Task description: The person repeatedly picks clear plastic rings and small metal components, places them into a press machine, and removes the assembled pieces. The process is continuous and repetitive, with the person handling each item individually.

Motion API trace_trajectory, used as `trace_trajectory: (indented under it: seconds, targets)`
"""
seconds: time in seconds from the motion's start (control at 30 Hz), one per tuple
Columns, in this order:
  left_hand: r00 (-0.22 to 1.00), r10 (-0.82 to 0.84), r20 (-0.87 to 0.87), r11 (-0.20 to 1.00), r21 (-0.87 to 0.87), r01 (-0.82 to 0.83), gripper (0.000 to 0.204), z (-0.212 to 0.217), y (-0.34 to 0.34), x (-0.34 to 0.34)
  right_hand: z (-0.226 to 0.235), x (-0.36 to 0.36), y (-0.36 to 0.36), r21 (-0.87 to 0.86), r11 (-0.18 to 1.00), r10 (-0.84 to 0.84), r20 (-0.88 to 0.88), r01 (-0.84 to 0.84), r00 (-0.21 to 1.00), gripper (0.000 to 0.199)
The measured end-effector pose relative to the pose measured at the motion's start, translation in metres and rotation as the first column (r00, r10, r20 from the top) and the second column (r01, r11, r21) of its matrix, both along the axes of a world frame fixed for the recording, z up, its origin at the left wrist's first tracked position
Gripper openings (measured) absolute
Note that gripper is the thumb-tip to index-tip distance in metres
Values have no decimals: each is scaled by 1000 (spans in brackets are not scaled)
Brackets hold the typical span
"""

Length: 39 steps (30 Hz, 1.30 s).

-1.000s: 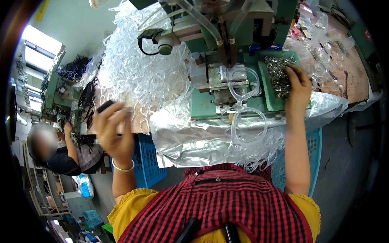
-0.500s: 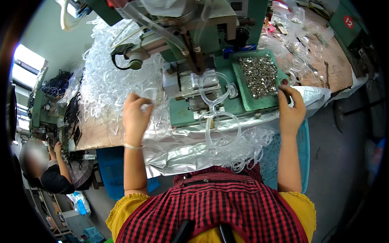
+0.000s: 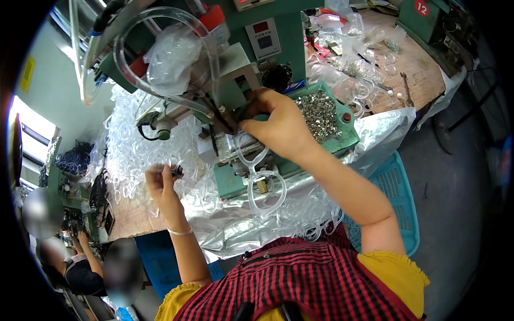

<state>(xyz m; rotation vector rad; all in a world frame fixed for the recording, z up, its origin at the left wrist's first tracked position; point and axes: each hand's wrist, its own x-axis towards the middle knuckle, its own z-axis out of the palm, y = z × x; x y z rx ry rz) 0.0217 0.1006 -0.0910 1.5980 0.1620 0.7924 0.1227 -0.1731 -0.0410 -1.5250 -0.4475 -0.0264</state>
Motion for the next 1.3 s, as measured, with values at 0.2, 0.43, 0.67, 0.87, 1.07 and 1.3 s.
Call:
trace_trajectory:
  seconds: [0.2, 0.43, 0.67, 0.87, 1.07, 1.3]
  targets:
    - [997, -8, 74, 993, -116, 17, 5, -9, 0, -9, 4, -6, -4, -21, 998, -67, 7, 67, 998, 51]
    - [840, -157, 520, 981, 179, 72, 17, 96, -63, 9, 9, -17, 11, 280, 958, 80, -70, -57, 994, 51]
    - [859, -342, 381, 776, 631, 29, 7, 80, -87, 8, 16, -43, -16, 148, 980, 124, 53, -130, 991, 56]
    - [709, -648, 278, 271, 954, -127, 25, 64, -111, 25, -65, 8, -74, -588, 535, -275, 558, 607, 783, 26]
    - [672, -698, 246, 333, 943, 0, 12, 38, -113, 30, -115, 13, -97, -573, 463, -404, 543, 676, 736, 16]
    - [810, -550, 204, 309, 951, -30, 18, 80, -110, -28, -96, 42, -30, -456, 672, -64, 750, 584, 659, 11]
